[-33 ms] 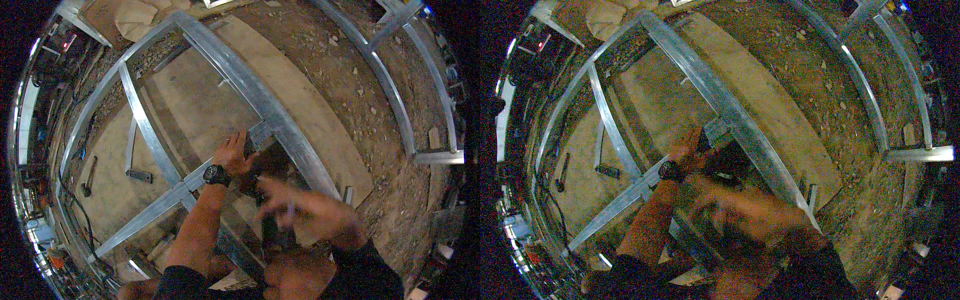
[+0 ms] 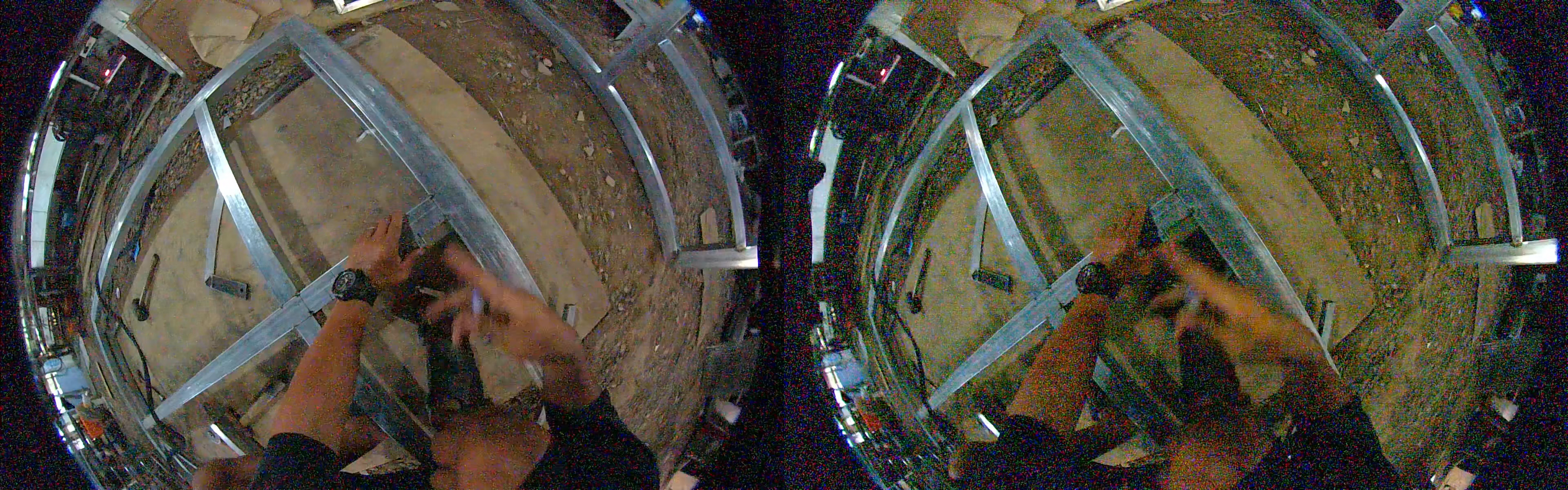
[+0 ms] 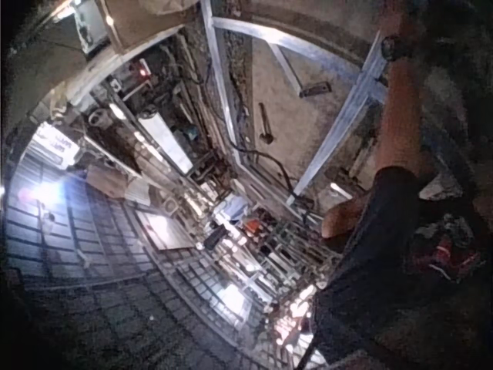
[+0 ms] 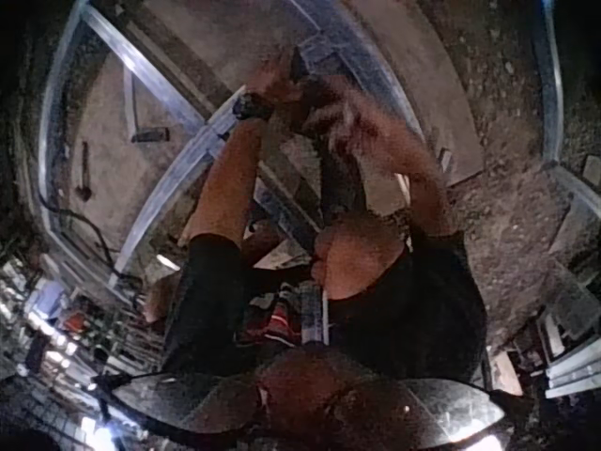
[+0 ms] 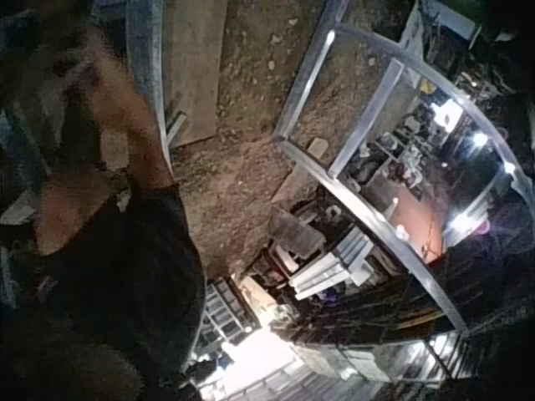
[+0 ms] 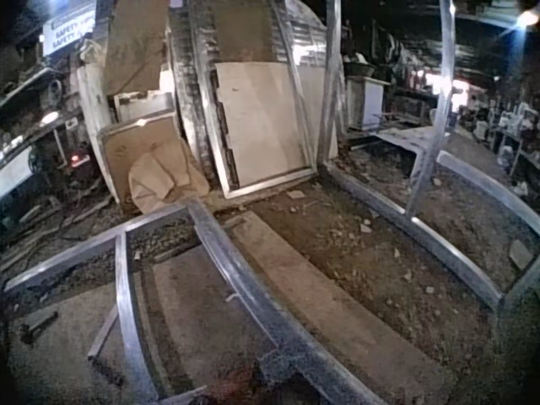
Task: The person sits on the ground and uses a square ruler and a white marker to mark measurements on a metal frame. They repeatedly position the square, draw lines, and adjust the tool along different sections of the frame.
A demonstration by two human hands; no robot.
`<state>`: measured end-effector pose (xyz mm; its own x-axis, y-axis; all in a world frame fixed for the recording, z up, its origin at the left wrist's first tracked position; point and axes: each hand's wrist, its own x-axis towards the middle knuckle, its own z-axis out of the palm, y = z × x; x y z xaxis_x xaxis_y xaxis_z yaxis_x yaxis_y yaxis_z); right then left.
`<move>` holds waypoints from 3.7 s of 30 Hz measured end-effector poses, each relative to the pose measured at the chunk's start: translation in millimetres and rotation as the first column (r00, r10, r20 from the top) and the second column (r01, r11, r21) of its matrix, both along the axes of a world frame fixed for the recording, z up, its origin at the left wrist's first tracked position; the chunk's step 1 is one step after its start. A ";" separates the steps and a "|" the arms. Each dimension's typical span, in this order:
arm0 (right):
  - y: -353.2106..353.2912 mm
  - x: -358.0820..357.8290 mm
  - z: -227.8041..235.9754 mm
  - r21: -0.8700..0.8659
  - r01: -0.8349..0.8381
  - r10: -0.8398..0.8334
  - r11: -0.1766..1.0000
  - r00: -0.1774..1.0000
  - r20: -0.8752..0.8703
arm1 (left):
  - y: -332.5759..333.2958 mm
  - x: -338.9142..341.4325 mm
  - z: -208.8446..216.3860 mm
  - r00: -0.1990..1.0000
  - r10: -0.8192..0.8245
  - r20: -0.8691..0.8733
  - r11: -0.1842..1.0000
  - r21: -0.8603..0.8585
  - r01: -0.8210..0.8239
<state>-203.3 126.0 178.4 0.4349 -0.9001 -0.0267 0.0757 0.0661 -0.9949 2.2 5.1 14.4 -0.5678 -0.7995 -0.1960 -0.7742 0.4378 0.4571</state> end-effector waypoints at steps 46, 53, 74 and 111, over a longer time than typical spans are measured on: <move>-111.3 -26.6 -167.6 -0.273 0.186 -0.263 0.944 0.923 -0.281 | -10.5 -1.1 -2.5 1.000 -0.011 -0.026 1.000 0.012 0.012; -111.7 -23.1 -166.5 -0.209 0.185 -0.245 0.960 0.917 -0.315 | -9.7 1.0 -12.7 0.998 -0.014 -0.066 0.995 -0.101 0.007; -108.7 -25.4 -159.0 -0.220 0.196 -0.259 0.956 0.916 -0.308 | -10.3 -1.1 -3.0 0.999 -0.041 0.025 0.999 0.021 0.040; -106.8 -12.6 -167.9 -0.121 0.142 -0.168 0.982 0.955 -0.244 | -5.5 3.4 -16.7 0.999 -0.023 -0.036 0.997 -0.081 0.020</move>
